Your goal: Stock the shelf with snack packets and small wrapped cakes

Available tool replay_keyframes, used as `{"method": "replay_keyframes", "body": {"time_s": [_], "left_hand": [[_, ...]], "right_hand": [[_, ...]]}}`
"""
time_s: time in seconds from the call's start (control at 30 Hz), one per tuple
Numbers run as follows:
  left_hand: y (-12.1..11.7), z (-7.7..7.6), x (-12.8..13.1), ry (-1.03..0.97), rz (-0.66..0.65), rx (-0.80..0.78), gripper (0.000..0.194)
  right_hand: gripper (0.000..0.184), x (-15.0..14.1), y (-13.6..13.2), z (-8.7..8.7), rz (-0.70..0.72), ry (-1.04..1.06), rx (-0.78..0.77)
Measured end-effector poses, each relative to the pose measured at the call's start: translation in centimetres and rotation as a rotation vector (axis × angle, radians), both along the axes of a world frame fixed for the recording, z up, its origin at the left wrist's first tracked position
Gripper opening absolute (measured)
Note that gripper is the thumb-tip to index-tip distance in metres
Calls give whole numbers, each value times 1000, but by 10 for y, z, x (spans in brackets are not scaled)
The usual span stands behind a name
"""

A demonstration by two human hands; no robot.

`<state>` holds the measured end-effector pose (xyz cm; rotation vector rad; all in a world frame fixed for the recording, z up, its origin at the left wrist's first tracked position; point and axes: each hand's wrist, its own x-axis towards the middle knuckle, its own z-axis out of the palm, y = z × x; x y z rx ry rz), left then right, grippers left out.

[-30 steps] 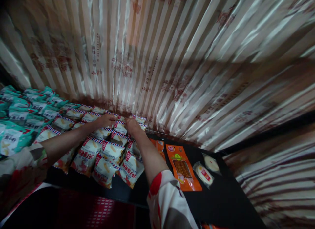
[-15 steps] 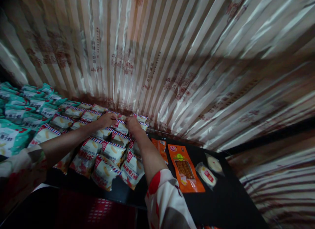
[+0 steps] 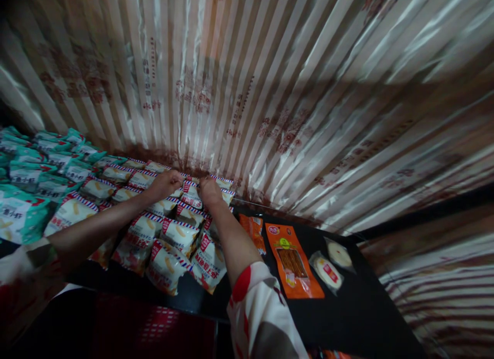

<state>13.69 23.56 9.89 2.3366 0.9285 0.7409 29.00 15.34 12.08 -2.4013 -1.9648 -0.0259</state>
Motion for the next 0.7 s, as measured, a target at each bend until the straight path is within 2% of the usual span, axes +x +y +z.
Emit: {"method": "replay_keyframes", "body": {"time_s": [0.13,0.2,0.43,0.7], "left_hand": [[-12,7,-13,190,-409,21,14],[-18,10,-15,240,-502,45,16],[-30,11,-10,391,-513,160,19],[-30,7,-6,301,-374,220,21]], "right_hand": [[26,-2,1,0,28,-7,1],[26,-3,0,1,26,-6,-2],[26,-3,-3,2,-17,12,-17],[25,-4,-9,5,-20,63,46]]}}
